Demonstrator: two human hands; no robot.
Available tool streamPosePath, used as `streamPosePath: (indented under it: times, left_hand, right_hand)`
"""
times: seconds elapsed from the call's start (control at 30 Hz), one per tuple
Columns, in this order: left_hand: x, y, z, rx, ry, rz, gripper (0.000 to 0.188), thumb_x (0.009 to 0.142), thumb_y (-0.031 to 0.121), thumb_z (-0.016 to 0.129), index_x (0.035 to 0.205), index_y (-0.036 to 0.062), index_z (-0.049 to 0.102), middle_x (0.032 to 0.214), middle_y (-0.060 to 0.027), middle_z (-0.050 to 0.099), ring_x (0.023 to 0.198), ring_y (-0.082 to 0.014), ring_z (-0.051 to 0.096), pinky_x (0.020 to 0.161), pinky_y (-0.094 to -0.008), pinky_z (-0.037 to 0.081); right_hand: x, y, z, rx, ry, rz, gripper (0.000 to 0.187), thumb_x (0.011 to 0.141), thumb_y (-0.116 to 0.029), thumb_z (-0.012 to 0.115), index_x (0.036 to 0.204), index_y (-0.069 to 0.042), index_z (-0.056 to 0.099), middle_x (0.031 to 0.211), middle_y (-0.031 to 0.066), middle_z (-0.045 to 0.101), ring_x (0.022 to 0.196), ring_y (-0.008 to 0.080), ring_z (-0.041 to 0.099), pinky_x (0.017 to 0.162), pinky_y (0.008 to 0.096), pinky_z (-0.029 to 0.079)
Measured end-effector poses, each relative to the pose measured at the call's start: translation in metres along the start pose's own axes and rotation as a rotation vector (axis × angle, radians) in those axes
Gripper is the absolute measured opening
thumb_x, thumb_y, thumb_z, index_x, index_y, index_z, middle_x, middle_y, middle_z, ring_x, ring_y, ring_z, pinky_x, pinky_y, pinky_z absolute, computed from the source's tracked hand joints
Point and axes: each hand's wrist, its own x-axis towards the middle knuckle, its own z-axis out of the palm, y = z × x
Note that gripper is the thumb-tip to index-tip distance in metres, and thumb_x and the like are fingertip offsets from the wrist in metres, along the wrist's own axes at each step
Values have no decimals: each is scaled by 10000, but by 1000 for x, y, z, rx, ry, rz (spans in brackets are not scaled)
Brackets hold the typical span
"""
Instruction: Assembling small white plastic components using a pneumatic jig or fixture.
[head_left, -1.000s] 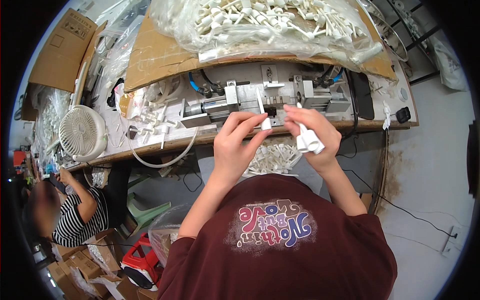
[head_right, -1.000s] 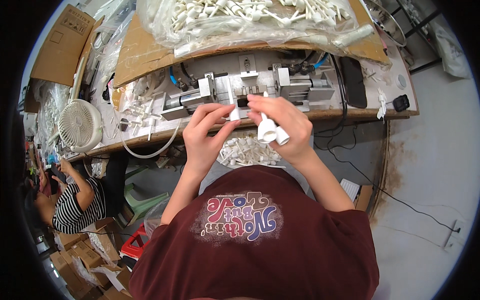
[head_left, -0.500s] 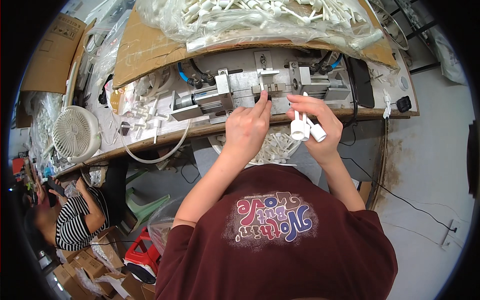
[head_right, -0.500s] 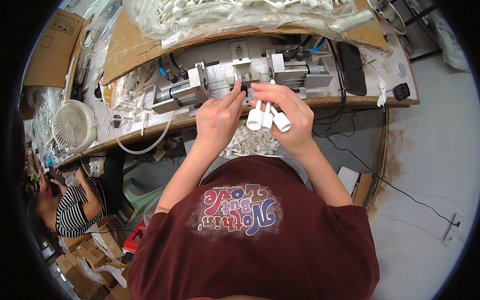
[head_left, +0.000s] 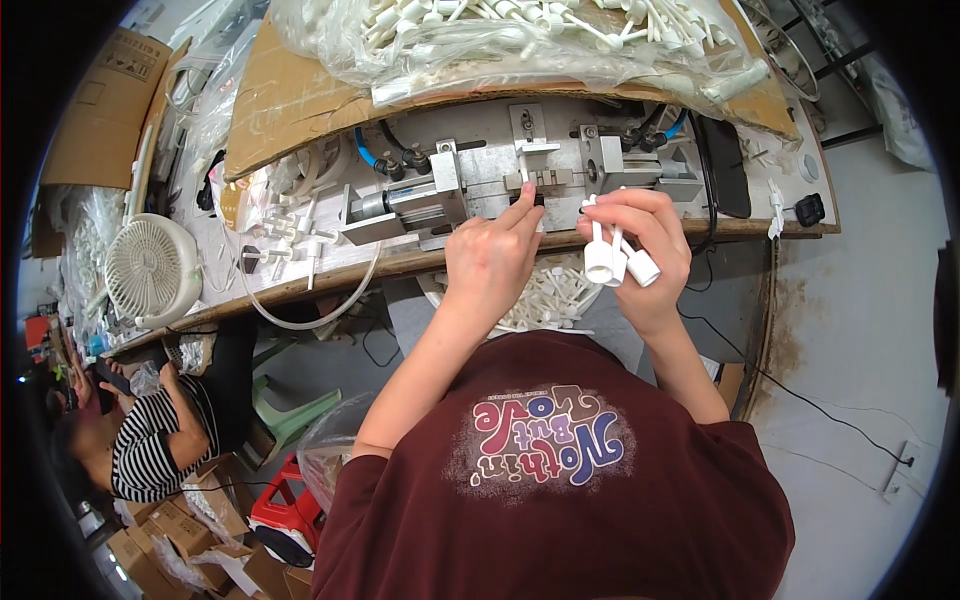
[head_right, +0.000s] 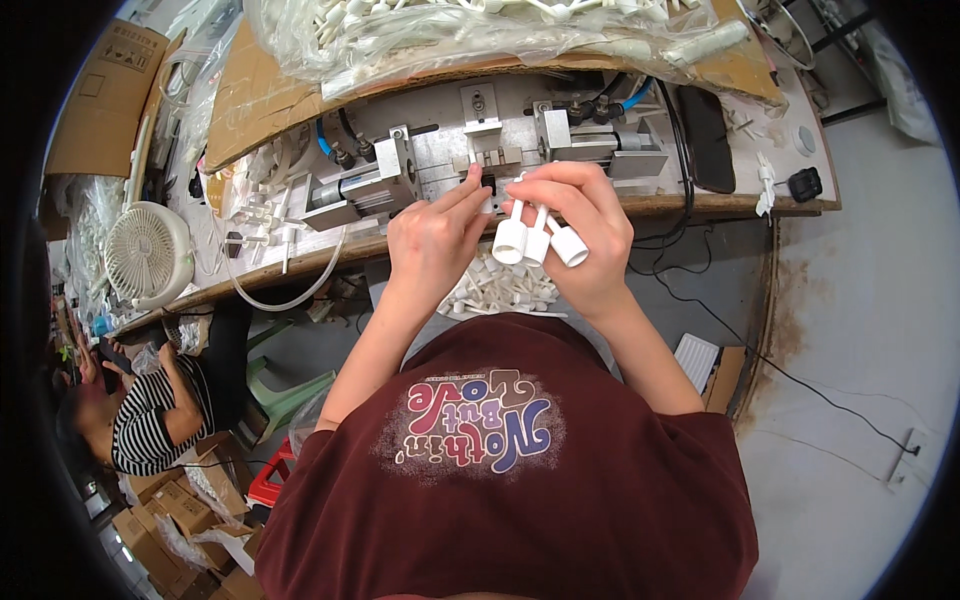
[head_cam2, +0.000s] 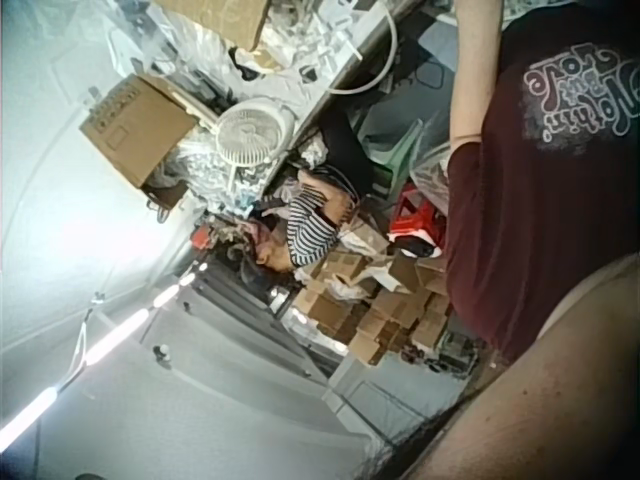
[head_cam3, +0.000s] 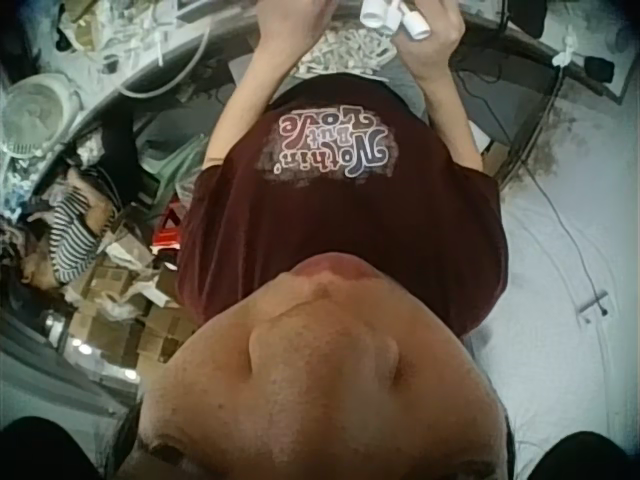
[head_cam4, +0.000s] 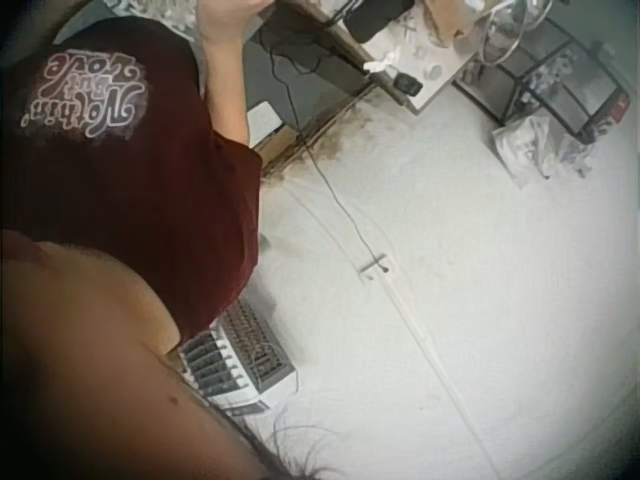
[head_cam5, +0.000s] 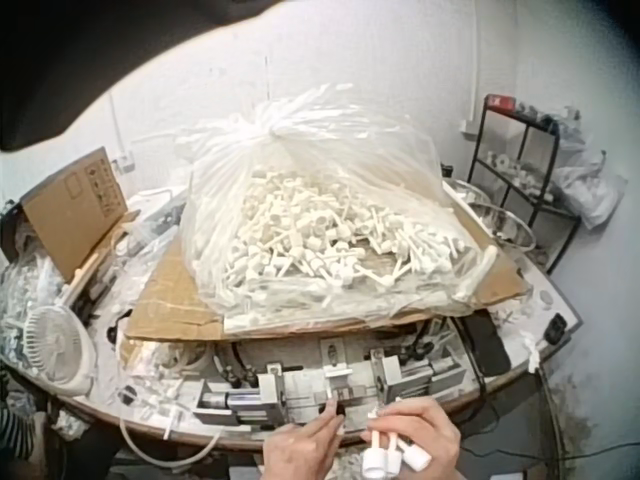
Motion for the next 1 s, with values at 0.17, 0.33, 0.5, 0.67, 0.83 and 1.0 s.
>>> streamPosePath:
  times: [0.17, 0.33, 0.5, 0.67, 0.83, 1.0]
  left_hand:
    - [0, -2, -3, 2, -7, 19, 283, 717, 154, 781, 987, 86, 733, 1150, -25, 702, 584, -221, 646, 581, -292, 523]
    - [-6, 6, -15, -410, -69, -130, 398, 711, 141, 821, 1084, 60, 709, 1095, -66, 711, 711, -160, 692, 665, -271, 551]
    - [-6, 25, -47, -917, -102, -173, 423, 708, 88, 841, 1105, 35, 704, 1020, -92, 704, 850, -155, 683, 740, -283, 585]
    - [-6, 26, -52, -964, -59, -207, 349, 720, 61, 829, 1050, 28, 720, 931, -77, 694, 838, -145, 687, 718, -261, 594]
    - [-10, 22, -49, -874, -9, -296, 329, 710, 23, 830, 1017, 3, 712, 941, -72, 680, 828, -126, 679, 714, -244, 578]
    - [-13, 12, -24, -500, 61, -215, 323, 720, -2, 804, 1026, 18, 705, 1012, -92, 693, 836, -160, 704, 730, -272, 589]
  right_hand:
    - [-2, -1, -1, -69, -12, -35, 337, 667, 55, 759, 983, -57, 727, 960, 86, 658, 841, 208, 652, 677, 301, 533]
    - [-7, 6, -6, -212, -34, -162, 324, 675, -15, 762, 996, -42, 724, 981, 108, 674, 801, 242, 675, 664, 319, 552]
    - [-10, 11, 1, -266, -94, -294, 383, 654, -107, 726, 1021, -2, 702, 995, 129, 679, 794, 264, 687, 647, 329, 560]
    - [-3, 8, 6, -207, -89, -291, 375, 665, -98, 720, 1026, 0, 701, 1023, 137, 690, 790, 254, 691, 646, 327, 561]
    - [-5, 6, 3, -195, -102, -154, 263, 739, 6, 728, 1001, 7, 714, 1044, 152, 713, 853, 248, 705, 728, 310, 566]
    - [-7, 16, 3, -184, -18, -138, 279, 743, 53, 730, 1016, 13, 688, 1063, 131, 708, 819, 253, 689, 687, 312, 550]
